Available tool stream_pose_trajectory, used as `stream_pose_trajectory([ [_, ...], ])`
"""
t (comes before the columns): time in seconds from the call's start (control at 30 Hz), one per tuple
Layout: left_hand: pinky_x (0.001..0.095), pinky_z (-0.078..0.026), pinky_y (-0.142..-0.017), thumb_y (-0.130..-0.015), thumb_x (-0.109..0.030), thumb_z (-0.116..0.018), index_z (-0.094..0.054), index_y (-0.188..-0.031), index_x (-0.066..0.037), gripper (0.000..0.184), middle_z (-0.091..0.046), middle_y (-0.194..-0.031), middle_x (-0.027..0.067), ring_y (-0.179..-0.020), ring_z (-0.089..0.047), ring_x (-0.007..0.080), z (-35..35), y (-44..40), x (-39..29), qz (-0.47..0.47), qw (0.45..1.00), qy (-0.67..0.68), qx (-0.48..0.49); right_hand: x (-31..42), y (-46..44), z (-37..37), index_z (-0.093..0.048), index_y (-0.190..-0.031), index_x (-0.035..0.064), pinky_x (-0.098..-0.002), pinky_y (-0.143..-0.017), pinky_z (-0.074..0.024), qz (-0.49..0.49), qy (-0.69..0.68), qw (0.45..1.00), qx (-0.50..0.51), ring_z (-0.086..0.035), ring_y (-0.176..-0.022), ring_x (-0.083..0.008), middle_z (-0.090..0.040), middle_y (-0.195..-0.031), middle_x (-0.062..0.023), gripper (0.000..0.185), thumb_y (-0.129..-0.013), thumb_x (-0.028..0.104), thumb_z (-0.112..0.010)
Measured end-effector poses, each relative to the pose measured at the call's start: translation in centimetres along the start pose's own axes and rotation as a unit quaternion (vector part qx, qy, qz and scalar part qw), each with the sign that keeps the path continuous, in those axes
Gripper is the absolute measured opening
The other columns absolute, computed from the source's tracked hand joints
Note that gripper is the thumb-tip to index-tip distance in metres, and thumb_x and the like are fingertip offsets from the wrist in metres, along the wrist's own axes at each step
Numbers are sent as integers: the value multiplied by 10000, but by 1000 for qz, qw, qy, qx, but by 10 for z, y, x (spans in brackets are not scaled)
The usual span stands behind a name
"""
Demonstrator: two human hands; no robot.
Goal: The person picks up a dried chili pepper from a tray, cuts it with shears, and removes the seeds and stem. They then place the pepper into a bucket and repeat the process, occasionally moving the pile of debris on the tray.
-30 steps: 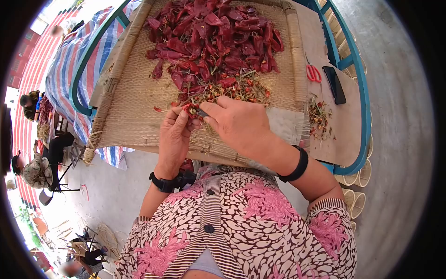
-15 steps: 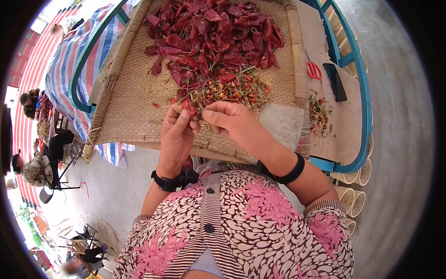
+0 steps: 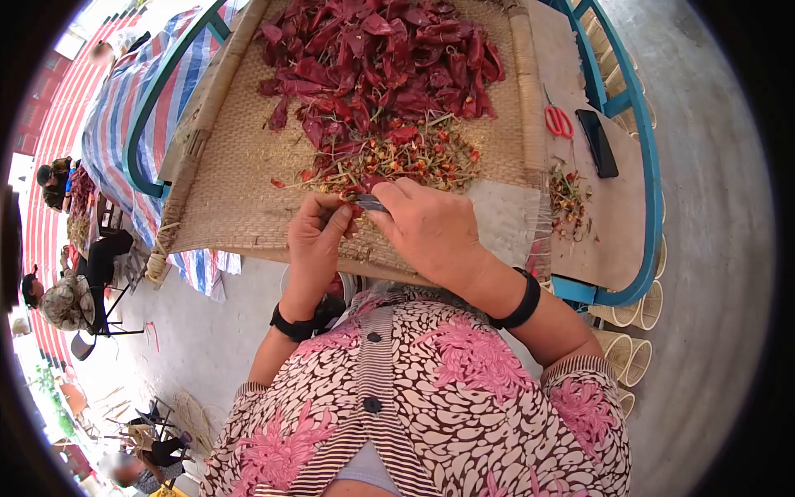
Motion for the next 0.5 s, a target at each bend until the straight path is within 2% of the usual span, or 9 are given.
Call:
stream_pose_trajectory([
  [0.03, 214, -449, -641, -962, -44, -558, -526, -1015, -23, 65, -600, -868, 22, -719, -532, 67, -2, 1, 0, 0, 1000, 17, -6, -1, 1, -2, -610, -1025, 103, -363, -564, -501, -2, 1, 1000, -1, -655, -699, -225, -622, -813, -33, 243, -867, 280, -661],
  [0.07, 213, -445, -643, -964, -44, -556, -522, -1005, -25, 56, -596, -865, 20, -715, -525, 67, -5, 3, 0, 0, 999, 35, -10, -11, 3, -11, -608, -1015, 101, -346, -549, -490, -35, -128, 991, 9, -634, -669, -197, -606, -792, -26, 227, -882, 279, -652],
  [0.13, 212, -439, -650, -966, -44, -552, -517, -986, -31, 42, -591, -861, 16, -711, -515, 67, -9, 6, -2, 2, 998, 57, -18, -26, 4, -33, -604, -994, 96, -314, -517, -467, -96, -378, 920, 28, -593, -610, -141, -576, -748, -13, 202, -912, 278, -634],
  [0.17, 211, -438, -655, -968, -44, -549, -515, -978, -33, 37, -589, -860, 15, -710, -511, 67, -10, 7, -3, 3, 998, 61, -20, -36, 9, -48, -599, -994, 98, -288, -489, -440, -174, -471, 861, 81, -554, -579, -113, -565, -741, -7, 197, -928, 282, -619],
  [0.23, 212, -436, -664, -969, -49, -550, -513, -974, -37, 39, -587, -860, 12, -715, -507, 67, -11, 7, -4, 10, 996, 82, -18, -33, 23, -66, -588, -994, 102, -235, -433, -385, -320, -626, 687, 183, -476, -518, -58, -543, -728, 6, 191, -958, 290, -587],
  [0.33, 216, -436, -676, -967, -65, -559, -512, -987, -40, 57, -585, -864, 11, -729, -508, 69, -11, 6, 0, 30, 992, 123, -3, -24, 38, -82, -567, -1002, 123, -180, -379, -291, -384, -756, 477, 231, -388, -446, -31, -547, -727, 9, 179, -977, 300, -557],
  [0.43, 216, -435, -682, -966, -85, -568, -512, -1009, -39, 84, -588, -873, 11, -740, -511, 69, -8, 5, 10, 49, 988, 143, 13, -9, 44, -93, -549, -1009, 119, -171, -357, -264, -392, -831, 318, 235, -369, -421, -27, -549, -725, 9, 193, -980, 310, -547],
  [0.5, 213, -432, -681, -965, -100, -574, -517, -1040, -34, 115, -589, -878, 9, -747, -514, 69, -8, 3, 10, 56, 986, 160, 9, -17, 38, -92, -552, -1006, 119, -175, -360, -261, -371, -807, 404, 219, -366, -423, -28, -549, -726, 10, 188, -981, 305, -547],
])
Point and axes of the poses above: each hand's wrist, its own y-axis away from the middle knuckle, its own z-axis out of the back of the hand, x = y × z, the point moved 9 cm from there along -y, towards the middle knuckle
